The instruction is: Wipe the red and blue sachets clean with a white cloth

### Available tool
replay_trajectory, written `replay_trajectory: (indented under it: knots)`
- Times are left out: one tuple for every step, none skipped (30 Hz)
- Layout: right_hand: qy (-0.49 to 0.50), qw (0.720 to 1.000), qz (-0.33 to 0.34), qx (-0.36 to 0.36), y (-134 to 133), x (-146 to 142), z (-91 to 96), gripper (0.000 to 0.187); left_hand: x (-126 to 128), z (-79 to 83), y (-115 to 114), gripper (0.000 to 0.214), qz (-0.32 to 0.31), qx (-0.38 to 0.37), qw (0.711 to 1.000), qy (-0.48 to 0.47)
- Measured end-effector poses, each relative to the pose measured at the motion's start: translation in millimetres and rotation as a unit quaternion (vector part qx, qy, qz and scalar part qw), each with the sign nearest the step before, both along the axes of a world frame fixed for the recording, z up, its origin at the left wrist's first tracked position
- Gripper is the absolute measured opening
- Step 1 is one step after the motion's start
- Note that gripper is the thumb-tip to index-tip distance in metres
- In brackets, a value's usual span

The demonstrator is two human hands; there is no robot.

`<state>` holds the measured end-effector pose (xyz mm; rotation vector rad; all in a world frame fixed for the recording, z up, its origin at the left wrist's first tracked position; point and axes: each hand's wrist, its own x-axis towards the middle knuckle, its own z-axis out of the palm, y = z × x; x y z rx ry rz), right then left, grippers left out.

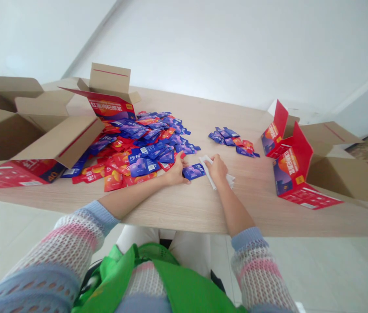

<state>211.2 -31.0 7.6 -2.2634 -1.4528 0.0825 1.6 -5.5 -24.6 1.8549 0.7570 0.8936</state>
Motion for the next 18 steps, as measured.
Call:
replay_trajectory:
  knots:
    - [0.005, 1.0, -0.012, 0.008, -0.7, 6.5, 0.3, 0.03, 1.1, -0.1, -1.6, 0.141, 0.017, 0.007, 1.0, -0.001]
    - [0.013, 0.999, -0.022, 0.021, -1.6, 13.7, 0.8, 0.03, 2.4, -0.1, -4.1, 0.139, 0.035, 0.017, 0.999, -0.002]
    - [0.025, 0.999, -0.026, 0.04, -2.7, 21.0, 1.7, 0.029, 3.9, 0.2, -7.0, 0.137, 0.053, 0.027, 0.998, -0.003]
    - [0.041, 0.997, -0.026, 0.063, -3.8, 27.6, 3.2, 0.029, 5.4, 0.6, -10.2, 0.134, 0.069, 0.037, 0.997, -0.004]
    - [0.062, 0.994, -0.018, 0.091, -4.9, 32.9, 5.2, 0.029, 6.7, 1.2, -13.4, 0.132, 0.085, 0.046, 0.995, -0.005]
    - [0.085, 0.989, -0.004, 0.123, -5.9, 36.1, 7.7, 0.029, 7.7, 2.0, -16.2, 0.131, 0.099, 0.052, 0.994, -0.004]
    - [0.108, 0.982, 0.02, 0.154, -7.0, 36.7, 10.5, 0.028, 8.5, 2.7, -18.5, 0.131, 0.11, 0.056, 0.992, -0.002]
    - [0.129, 0.973, 0.054, 0.182, -8.4, 34.2, 13.2, 0.027, 9.0, 3.4, -20.2, 0.131, 0.118, 0.055, 0.991, 0.0]
    - [0.145, 0.964, 0.099, 0.202, -10.1, 28.7, 15.7, 0.026, 9.3, 4.0, -21.2, 0.132, 0.125, 0.053, 0.991, 0.002]
    - [0.155, 0.953, 0.151, 0.213, -12.1, 20.6, 17.6, 0.025, 9.3, 4.4, -21.8, 0.133, 0.13, 0.051, 0.99, 0.003]
    - [0.157, 0.941, 0.21, 0.212, -14.6, 10.4, 18.6, 0.023, 9.1, 4.7, -21.8, 0.133, 0.135, 0.051, 0.989, 0.005]
    - [0.152, 0.93, 0.269, 0.199, -17.3, -0.9, 18.7, 0.021, 8.7, 5.0, -21.6, 0.133, 0.141, 0.057, 0.988, 0.007]
    - [0.141, 0.919, 0.325, 0.175, -19.9, -12.3, 17.9, 0.02, 8.2, 5.3, -21.2, 0.133, 0.148, 0.067, 0.987, 0.012]
    - [0.124, 0.91, 0.371, 0.141, -22.3, -22.9, 16.4, 0.018, 7.6, 5.6, -20.6, 0.133, 0.153, 0.081, 0.985, 0.019]
    - [0.103, 0.906, 0.396, 0.111, -24.2, -31.8, 14.7, 0.016, 7.0, 5.9, -20.1, 0.133, 0.157, 0.094, 0.983, 0.026]
    - [0.083, 0.905, 0.408, 0.081, -25.4, -38.5, 13.0, 0.015, 6.5, 6.3, -19.7, 0.132, 0.159, 0.105, 0.981, 0.033]
    - [0.064, 0.91, 0.405, 0.057, -25.9, -42.7, 11.6, 0.016, 6.3, 6.6, -19.4, 0.132, 0.158, 0.112, 0.98, 0.038]
    - [0.049, 0.918, 0.391, 0.038, -25.4, -44.3, 10.6, 0.018, 6.3, 7.0, -19.2, 0.131, 0.156, 0.115, 0.98, 0.041]
